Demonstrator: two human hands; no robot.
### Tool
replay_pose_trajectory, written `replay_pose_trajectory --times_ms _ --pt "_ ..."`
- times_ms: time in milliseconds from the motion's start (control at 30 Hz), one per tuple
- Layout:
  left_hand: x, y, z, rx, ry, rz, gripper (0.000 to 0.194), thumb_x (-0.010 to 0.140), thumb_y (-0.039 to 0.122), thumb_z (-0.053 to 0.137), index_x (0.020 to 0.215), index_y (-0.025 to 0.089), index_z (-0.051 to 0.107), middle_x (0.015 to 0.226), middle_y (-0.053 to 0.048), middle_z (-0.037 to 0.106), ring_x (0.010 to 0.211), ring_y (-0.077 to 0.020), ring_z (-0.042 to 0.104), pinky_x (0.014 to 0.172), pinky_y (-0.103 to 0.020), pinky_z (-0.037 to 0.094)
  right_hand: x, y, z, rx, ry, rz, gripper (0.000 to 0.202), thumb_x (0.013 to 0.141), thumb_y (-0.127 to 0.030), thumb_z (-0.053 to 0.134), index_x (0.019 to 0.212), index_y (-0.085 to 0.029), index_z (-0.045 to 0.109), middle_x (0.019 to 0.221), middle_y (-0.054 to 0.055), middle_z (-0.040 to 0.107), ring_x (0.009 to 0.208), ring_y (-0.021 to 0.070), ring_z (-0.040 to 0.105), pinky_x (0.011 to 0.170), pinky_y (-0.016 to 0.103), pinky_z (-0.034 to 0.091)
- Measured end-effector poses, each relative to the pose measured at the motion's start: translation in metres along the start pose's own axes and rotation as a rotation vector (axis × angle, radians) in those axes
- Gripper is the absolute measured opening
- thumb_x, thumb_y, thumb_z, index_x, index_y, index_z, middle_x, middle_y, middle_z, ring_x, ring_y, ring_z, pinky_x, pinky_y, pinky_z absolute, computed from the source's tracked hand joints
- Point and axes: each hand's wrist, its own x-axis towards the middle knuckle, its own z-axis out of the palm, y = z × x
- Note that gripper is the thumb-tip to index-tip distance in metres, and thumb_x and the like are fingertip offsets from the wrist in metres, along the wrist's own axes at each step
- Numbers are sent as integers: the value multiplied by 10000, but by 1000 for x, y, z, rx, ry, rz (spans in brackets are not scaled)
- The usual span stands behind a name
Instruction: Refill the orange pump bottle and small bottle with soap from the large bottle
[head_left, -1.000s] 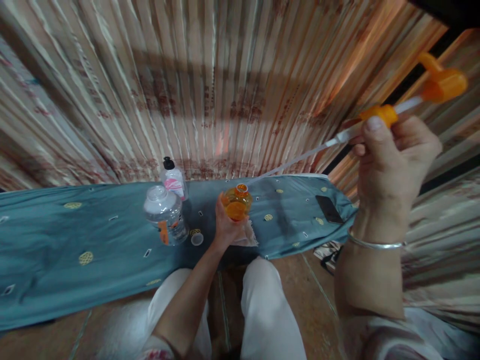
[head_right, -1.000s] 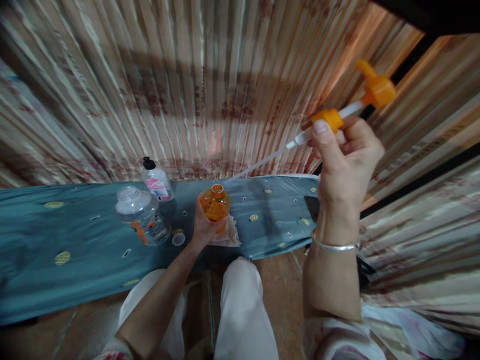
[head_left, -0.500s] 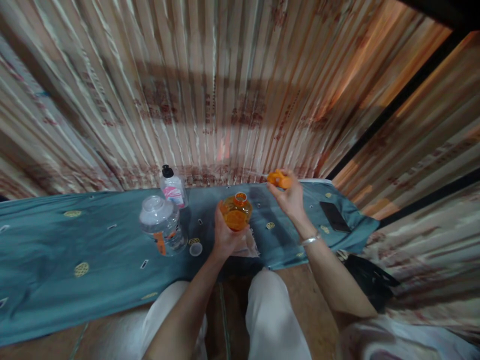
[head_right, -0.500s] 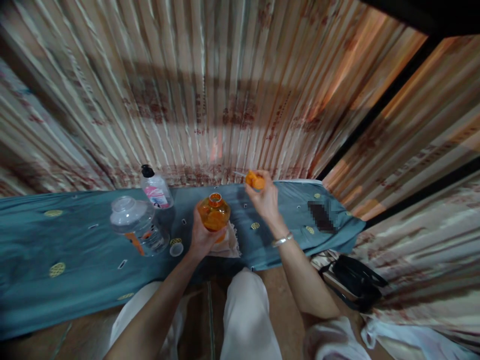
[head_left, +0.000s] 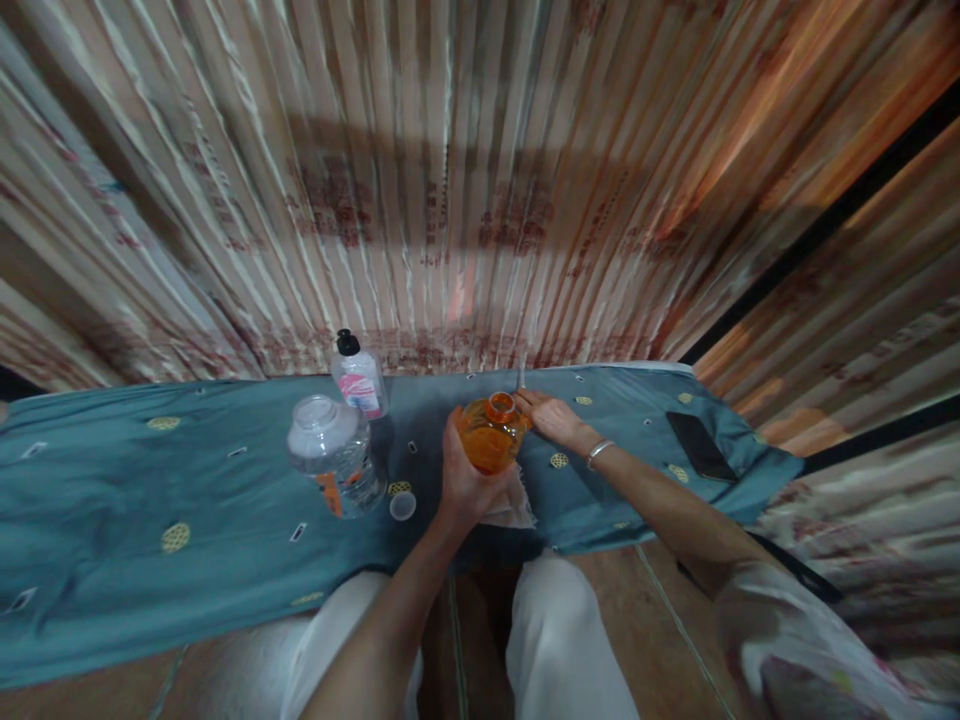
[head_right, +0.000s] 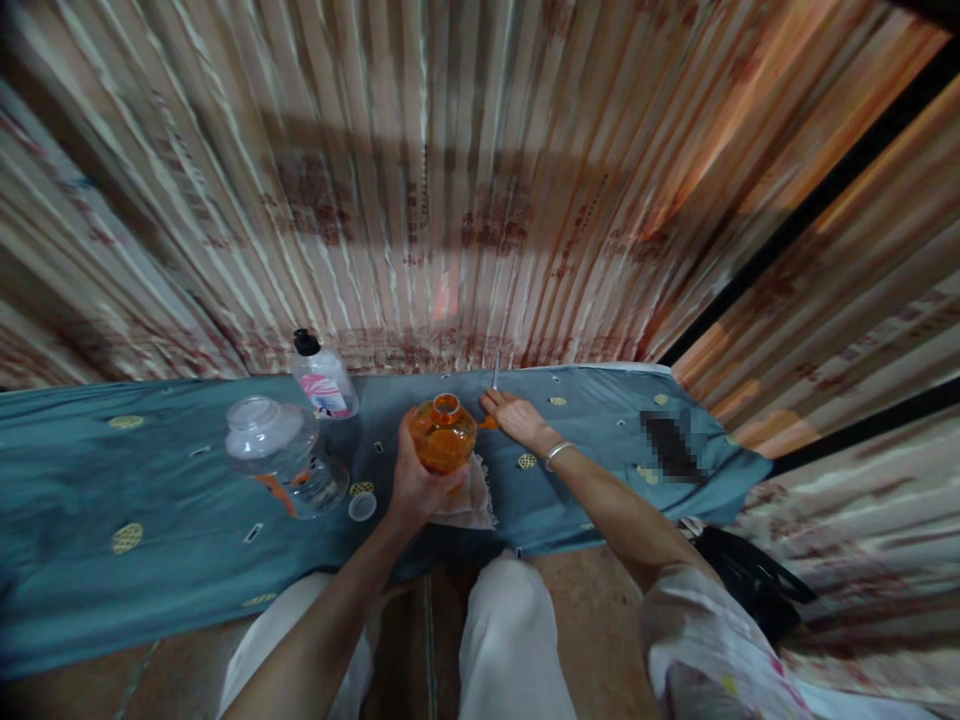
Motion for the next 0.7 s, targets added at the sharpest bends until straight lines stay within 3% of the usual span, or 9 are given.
replay_pose_trajectory --times_ms 233,433,567,700 --pt "-1 -2 0 -24 -23 11 1061 538 244 858 1437 217 296 1396 -142 490 1327 -332 475 1141 -504 350 -2 7 26 -35 -69 -82 417 888 -19 382 1236 -111 593 1397 212 571 1191 250 640 983 372 530" --pt "0 0 -1 3 -31 5 1065 537 260 871 1431 205 295 1390 -148 491 1314 -325 484 1144 -498 344 -13 9 28 22 -14 -21 526 865 -14 362 1367 -67 512 1448 243 513 1312 272 550 1078 418 465" --pt "1 3 -1 3 -13 1 1050 530 253 869 1422 207 316 1358 -137 510 1285 -321 501 1134 -491 356 -23 -4 16 276 213 160 528 920 -136 379 1443 -80 430 1448 226 522 1351 274 509 1113 466 433" --pt "1 3 -2 -6 -21 10 1051 537 260 863 1429 204 310 1374 -151 499 1301 -332 486 1138 -498 352 -27 -38 -8 882 525 386 465 989 -440 388 1377 -212 502 1294 127 668 1177 263 650 1026 490 503"
